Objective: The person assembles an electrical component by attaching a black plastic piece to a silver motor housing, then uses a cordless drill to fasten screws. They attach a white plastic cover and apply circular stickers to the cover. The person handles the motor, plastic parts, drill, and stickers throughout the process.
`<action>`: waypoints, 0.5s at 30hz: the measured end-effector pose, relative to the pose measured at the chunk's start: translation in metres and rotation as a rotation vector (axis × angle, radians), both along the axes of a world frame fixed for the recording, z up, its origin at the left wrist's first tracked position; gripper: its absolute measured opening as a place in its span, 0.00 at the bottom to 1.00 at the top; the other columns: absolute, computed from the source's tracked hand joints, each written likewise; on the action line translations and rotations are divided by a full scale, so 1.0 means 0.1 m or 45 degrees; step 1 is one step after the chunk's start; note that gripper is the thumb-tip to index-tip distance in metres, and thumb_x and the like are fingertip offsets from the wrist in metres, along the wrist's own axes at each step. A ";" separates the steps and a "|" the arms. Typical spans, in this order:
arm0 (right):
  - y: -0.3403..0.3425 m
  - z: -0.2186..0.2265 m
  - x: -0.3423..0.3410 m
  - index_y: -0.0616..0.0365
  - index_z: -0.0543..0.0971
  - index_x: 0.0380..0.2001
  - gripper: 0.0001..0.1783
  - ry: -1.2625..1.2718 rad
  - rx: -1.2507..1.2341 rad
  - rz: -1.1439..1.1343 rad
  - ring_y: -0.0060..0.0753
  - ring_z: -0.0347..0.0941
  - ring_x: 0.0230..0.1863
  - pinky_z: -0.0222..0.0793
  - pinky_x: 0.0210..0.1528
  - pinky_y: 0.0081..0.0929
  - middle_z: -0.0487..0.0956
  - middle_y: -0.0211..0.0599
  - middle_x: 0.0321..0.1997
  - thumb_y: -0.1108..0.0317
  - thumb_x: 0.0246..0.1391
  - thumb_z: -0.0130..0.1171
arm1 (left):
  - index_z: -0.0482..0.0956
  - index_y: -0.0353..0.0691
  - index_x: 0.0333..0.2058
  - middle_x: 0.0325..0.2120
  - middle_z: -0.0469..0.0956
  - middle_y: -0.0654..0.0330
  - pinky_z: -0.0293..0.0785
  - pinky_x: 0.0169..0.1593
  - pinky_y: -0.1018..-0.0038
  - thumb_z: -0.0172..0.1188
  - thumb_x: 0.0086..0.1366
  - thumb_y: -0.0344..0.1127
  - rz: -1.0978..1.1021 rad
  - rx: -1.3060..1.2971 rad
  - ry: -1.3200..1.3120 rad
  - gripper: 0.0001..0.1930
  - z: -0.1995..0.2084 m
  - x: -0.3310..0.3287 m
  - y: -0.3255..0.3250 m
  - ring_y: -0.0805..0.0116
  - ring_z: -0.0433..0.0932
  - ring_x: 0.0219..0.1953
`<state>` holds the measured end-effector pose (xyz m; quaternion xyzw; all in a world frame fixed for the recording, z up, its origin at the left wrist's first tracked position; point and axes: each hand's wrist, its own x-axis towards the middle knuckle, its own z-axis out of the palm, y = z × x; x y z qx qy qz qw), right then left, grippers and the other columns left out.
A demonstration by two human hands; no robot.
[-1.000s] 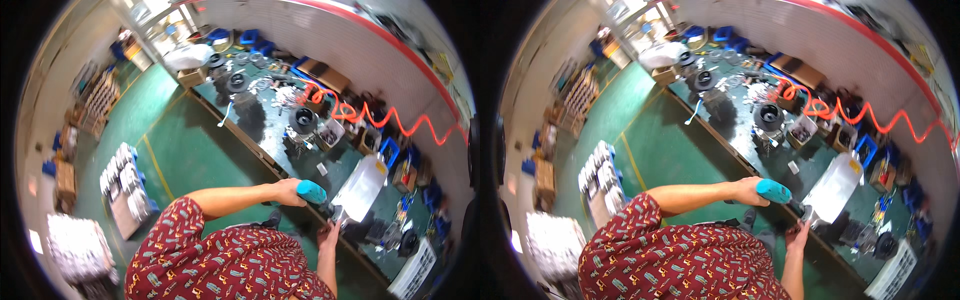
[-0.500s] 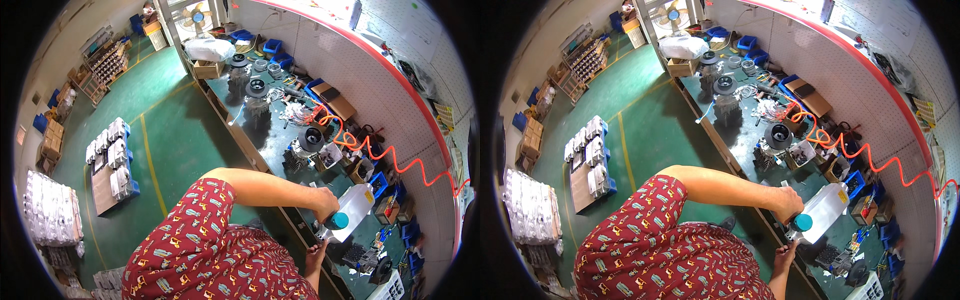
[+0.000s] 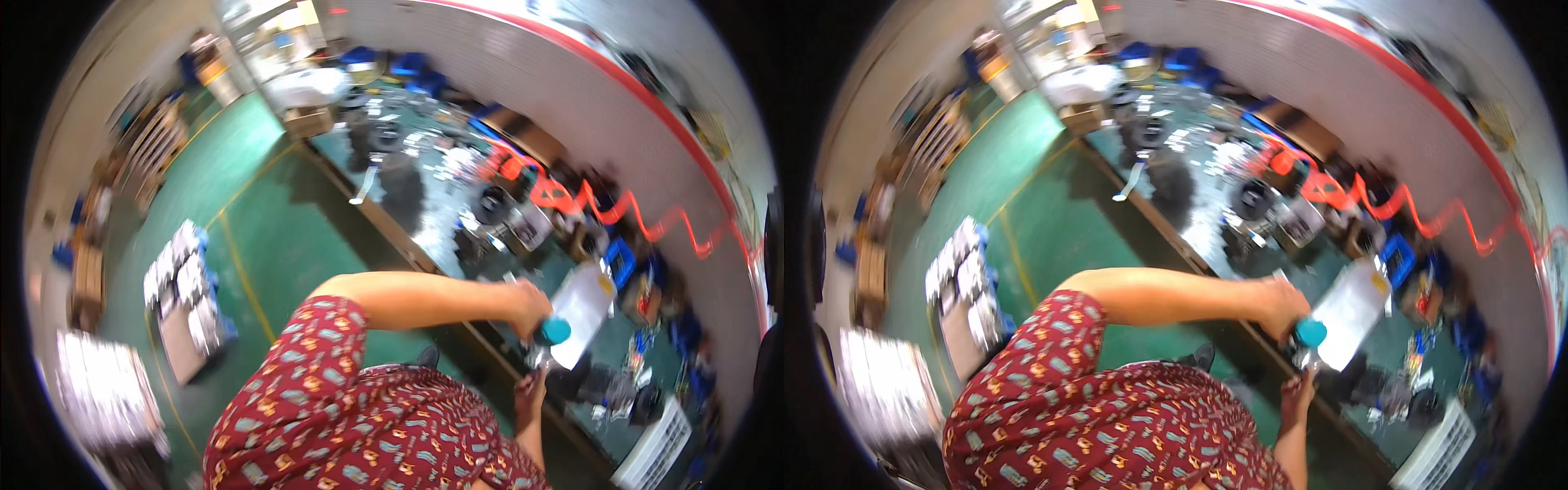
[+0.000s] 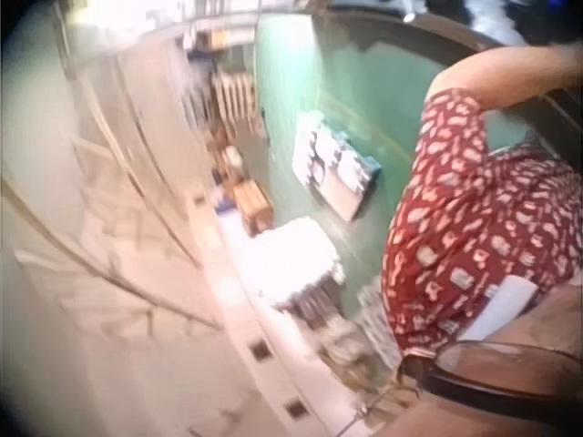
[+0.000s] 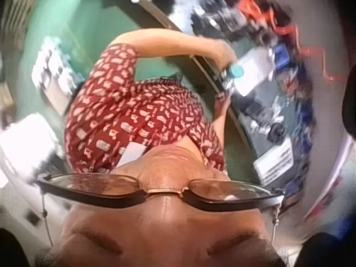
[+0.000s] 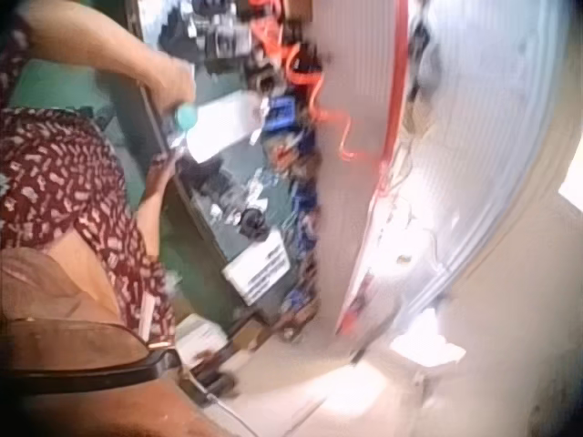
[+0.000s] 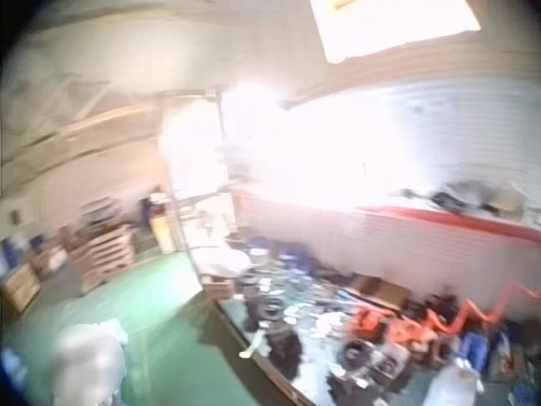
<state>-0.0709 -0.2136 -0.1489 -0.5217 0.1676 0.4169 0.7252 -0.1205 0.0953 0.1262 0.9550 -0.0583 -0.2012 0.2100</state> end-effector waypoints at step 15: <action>0.15 0.21 -0.04 0.46 0.73 0.29 0.25 -0.044 -0.193 -0.013 0.15 0.66 0.20 0.73 0.28 0.25 0.68 0.18 0.23 0.42 0.51 0.75 | 0.83 0.43 0.41 0.38 0.85 0.46 0.81 0.47 0.52 0.68 0.52 0.47 -0.124 0.163 0.106 0.20 0.24 0.55 -0.13 0.41 0.83 0.43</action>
